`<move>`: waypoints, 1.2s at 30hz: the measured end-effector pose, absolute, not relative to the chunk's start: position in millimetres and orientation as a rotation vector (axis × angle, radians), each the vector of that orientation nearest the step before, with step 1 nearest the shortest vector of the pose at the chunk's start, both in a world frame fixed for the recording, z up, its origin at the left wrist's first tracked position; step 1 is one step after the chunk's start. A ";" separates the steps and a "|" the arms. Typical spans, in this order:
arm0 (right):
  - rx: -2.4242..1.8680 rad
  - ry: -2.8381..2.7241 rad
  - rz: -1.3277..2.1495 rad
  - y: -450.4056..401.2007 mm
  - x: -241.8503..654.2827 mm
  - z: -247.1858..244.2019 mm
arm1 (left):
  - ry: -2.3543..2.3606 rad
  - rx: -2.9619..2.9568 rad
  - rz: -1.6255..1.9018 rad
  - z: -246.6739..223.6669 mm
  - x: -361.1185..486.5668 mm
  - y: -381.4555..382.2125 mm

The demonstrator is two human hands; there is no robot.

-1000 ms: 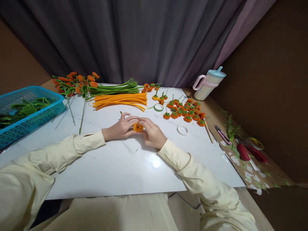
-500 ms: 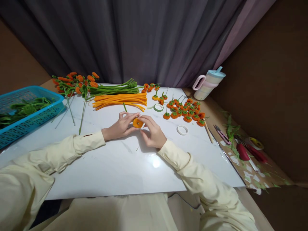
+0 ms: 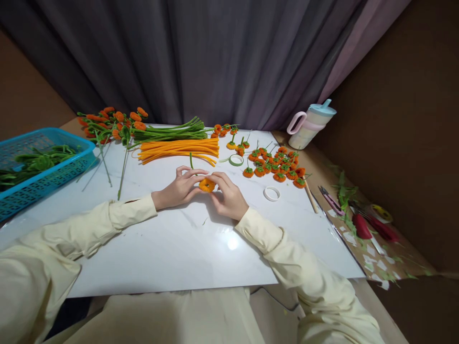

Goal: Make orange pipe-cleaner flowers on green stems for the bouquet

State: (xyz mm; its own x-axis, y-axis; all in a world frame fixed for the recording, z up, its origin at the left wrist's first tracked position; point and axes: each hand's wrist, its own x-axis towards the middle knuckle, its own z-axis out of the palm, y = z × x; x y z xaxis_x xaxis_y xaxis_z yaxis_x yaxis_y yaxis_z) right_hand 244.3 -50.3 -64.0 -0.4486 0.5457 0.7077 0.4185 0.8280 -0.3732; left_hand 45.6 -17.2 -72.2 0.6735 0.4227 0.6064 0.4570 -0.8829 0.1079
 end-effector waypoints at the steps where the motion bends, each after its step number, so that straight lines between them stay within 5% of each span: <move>1: -0.705 -2.107 0.179 -50.1 244.4 -64.2 | -0.746 -2.830 -1.001 -72.0 45.6 -17.2; 36: -0.734 -2.090 0.171 -47.7 244.1 -68.4 | -0.651 -2.817 -0.984 -74.0 44.9 -17.0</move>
